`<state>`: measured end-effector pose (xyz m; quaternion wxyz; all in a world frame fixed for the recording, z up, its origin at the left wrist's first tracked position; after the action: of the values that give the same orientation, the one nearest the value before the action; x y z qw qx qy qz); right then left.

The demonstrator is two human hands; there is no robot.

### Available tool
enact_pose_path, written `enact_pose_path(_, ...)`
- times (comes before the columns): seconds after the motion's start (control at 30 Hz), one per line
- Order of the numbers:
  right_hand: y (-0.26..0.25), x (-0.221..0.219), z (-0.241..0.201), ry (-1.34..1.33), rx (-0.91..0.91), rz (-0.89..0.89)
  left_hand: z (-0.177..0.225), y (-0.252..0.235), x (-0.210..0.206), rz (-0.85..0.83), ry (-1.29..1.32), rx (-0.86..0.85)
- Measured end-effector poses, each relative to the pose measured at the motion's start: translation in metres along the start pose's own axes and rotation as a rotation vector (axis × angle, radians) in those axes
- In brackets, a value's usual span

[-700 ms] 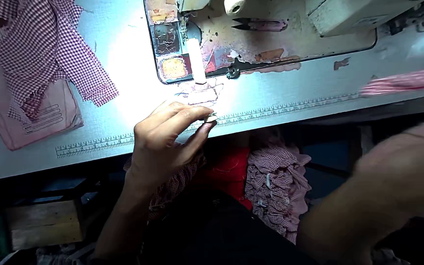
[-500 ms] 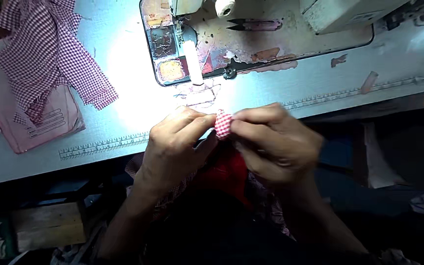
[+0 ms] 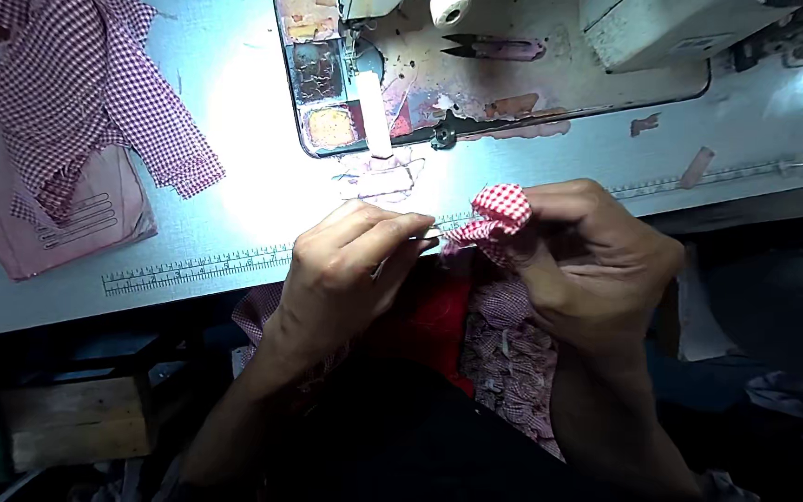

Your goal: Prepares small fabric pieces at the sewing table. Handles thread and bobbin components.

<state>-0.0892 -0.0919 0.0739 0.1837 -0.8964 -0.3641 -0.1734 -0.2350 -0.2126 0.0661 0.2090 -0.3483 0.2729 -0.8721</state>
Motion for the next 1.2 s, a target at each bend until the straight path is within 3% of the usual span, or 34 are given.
enact_pose_path(0.13, 0.007, -0.02, -0.002, -0.195, 0.061, 0.045, 0.001, -0.001, -0.004, 0.048, 0.087, -0.028)
enact_pose_path(0.37, 0.018, -0.032, 0.014, -0.56, -0.126, 0.178, -0.012, 0.006, -0.013, 0.254, 0.425, 0.081)
enact_pose_path(0.63, 0.021, -0.058, 0.034, -1.029, -0.452, -0.075, -0.02, 0.01, -0.028, 0.327, 0.655, 0.195)
enact_pose_path(0.73, 0.023, -0.067, 0.04, -1.016, -0.523, -0.218, -0.026, 0.013, -0.033, 0.298, 0.753, 0.258)
enact_pose_path(0.87, 0.023, -0.055, 0.044, -0.845, -0.499, -0.291, -0.038, 0.023, -0.048, 0.363, 1.172, 0.464)
enact_pose_path(1.03, 0.022, -0.013, 0.052, -0.618, -0.453, -0.067, -0.042, 0.028, -0.056, 0.455, 1.604, 0.573)
enact_pose_path(1.2, 0.022, 0.022, 0.055, -0.469, -0.422, 0.125, -0.041, 0.027, -0.06, 0.488, 1.767, 0.588)
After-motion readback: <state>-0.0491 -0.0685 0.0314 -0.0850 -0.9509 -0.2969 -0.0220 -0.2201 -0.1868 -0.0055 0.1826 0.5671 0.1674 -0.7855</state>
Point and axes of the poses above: each hand's wrist, its own y-axis away from the middle knuckle, its own x-axis out of the back of the hand, z = x × y, the point moved 8 cm from there along -y, towards the middle knuckle, and after that the axes turned 11 degrees about -x, right-handed, at the moved point
